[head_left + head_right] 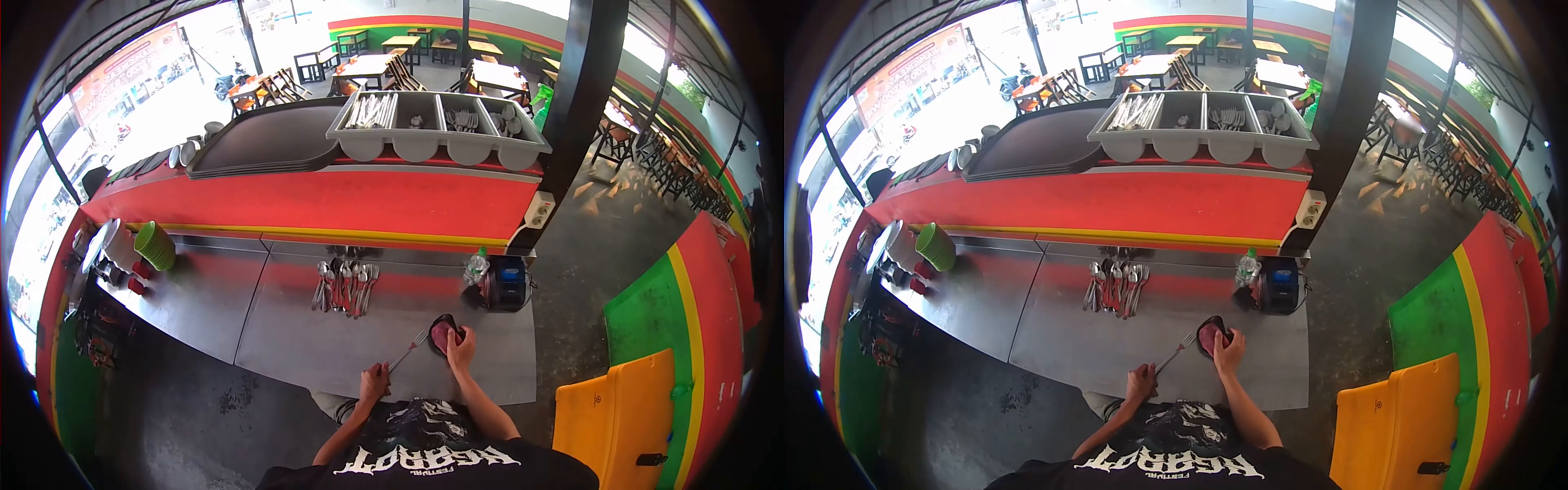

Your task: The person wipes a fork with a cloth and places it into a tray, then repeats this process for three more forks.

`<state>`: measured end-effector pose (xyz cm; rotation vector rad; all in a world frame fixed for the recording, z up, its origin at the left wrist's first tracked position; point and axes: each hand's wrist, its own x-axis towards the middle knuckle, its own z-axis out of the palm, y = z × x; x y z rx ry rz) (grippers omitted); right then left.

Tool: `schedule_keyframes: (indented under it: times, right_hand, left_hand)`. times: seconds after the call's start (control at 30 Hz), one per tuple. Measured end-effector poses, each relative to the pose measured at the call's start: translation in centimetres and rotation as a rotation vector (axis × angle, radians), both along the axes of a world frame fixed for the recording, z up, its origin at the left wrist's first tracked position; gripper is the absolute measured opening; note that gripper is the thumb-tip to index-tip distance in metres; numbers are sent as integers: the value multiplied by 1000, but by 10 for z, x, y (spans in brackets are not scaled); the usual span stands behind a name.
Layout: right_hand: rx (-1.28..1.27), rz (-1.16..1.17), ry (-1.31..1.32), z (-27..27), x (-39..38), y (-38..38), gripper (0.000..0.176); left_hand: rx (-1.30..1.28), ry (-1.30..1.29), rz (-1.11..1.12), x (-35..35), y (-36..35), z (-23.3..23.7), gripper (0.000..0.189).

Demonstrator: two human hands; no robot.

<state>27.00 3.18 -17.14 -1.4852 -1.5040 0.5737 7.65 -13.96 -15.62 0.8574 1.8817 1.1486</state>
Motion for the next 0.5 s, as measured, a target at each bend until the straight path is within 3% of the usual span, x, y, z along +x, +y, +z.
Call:
schedule_keyframes:
  times: [0.1,0.2,0.3,0.4,0.43,0.5]
  right_hand:
    - [148,-48,-203,21,4,-14,39]
    - [376,50,-234,38,9,-10,31]
    - [131,315,66,47,5,-12,23]
    - [-84,574,208,57,-9,-16,21]
    - [-242,685,340,56,-13,-16,25]
    - [-306,775,436,59,-23,-17,24]
  left_hand:
    - [-54,-291,46,-9,5,-23,46]
    - [37,-434,-40,-21,7,-32,49]
    - [6,-312,-139,-18,9,-19,49]
    - [42,-250,-165,-7,19,0,46]
    - [65,-242,-171,-2,24,14,45]
    - [109,-226,-181,7,37,43,42]
